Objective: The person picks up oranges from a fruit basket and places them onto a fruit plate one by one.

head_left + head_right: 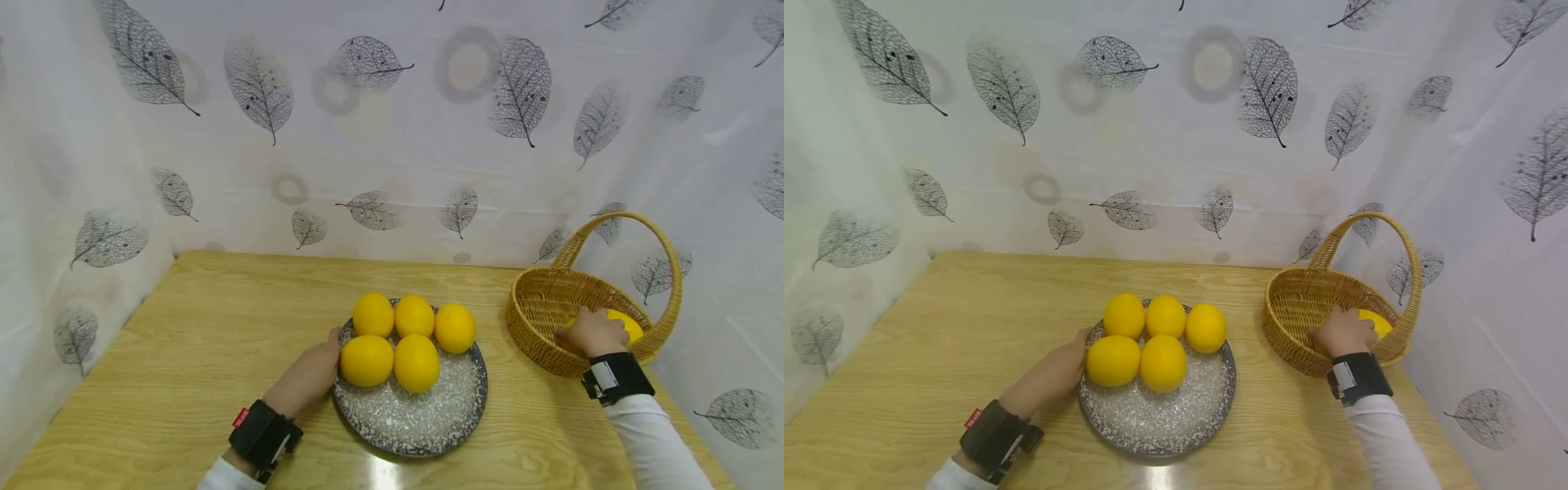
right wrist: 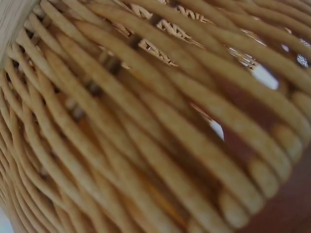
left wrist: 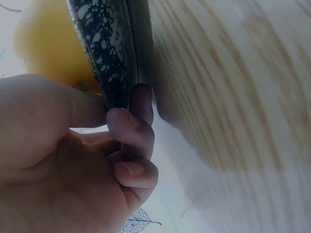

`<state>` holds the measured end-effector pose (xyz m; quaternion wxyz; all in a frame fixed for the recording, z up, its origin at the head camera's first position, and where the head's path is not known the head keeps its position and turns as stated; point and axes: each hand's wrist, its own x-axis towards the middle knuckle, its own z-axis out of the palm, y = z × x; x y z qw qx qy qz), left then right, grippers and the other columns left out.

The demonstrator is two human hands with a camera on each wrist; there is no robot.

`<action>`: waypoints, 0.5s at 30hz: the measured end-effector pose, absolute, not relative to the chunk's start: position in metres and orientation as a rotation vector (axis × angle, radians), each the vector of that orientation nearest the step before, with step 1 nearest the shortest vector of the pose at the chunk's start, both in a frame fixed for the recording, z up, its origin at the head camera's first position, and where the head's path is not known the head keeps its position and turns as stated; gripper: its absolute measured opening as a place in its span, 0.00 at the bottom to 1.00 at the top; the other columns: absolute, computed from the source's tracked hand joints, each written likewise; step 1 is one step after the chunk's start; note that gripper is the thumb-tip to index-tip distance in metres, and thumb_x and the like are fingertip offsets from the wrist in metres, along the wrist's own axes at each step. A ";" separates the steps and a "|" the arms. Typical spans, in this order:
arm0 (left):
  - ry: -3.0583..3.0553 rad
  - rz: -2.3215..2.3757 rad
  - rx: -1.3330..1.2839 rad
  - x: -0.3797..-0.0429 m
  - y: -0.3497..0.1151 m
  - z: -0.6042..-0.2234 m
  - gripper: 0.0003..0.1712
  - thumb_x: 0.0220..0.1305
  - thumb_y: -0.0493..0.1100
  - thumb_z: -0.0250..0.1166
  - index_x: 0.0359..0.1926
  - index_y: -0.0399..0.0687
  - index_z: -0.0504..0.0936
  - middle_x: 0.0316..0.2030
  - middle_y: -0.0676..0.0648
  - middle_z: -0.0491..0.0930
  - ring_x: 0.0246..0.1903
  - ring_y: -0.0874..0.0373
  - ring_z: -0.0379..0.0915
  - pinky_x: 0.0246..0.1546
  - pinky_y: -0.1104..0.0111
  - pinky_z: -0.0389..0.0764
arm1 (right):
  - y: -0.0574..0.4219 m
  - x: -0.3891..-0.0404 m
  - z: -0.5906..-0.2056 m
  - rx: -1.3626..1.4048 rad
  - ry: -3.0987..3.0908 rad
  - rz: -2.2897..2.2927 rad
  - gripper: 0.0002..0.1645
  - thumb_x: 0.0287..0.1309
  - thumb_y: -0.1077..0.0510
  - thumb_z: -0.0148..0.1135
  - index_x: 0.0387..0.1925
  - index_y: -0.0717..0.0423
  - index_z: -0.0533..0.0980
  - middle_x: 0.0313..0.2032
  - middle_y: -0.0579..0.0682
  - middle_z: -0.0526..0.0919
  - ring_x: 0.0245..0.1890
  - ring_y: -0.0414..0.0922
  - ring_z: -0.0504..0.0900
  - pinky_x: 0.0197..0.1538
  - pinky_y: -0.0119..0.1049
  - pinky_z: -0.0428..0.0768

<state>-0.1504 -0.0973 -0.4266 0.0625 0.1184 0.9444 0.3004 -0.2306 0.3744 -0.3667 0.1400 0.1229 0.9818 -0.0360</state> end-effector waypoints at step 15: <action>2.871 0.898 0.371 -0.153 -0.097 -0.428 0.26 0.78 0.33 0.47 0.72 0.28 0.59 0.42 0.33 0.86 0.42 0.44 0.85 0.45 0.52 0.85 | 0.371 -0.223 -0.356 0.216 2.801 -0.132 0.55 0.57 0.48 0.65 0.70 0.80 0.51 0.56 0.92 0.59 0.55 0.87 0.62 0.48 0.73 0.76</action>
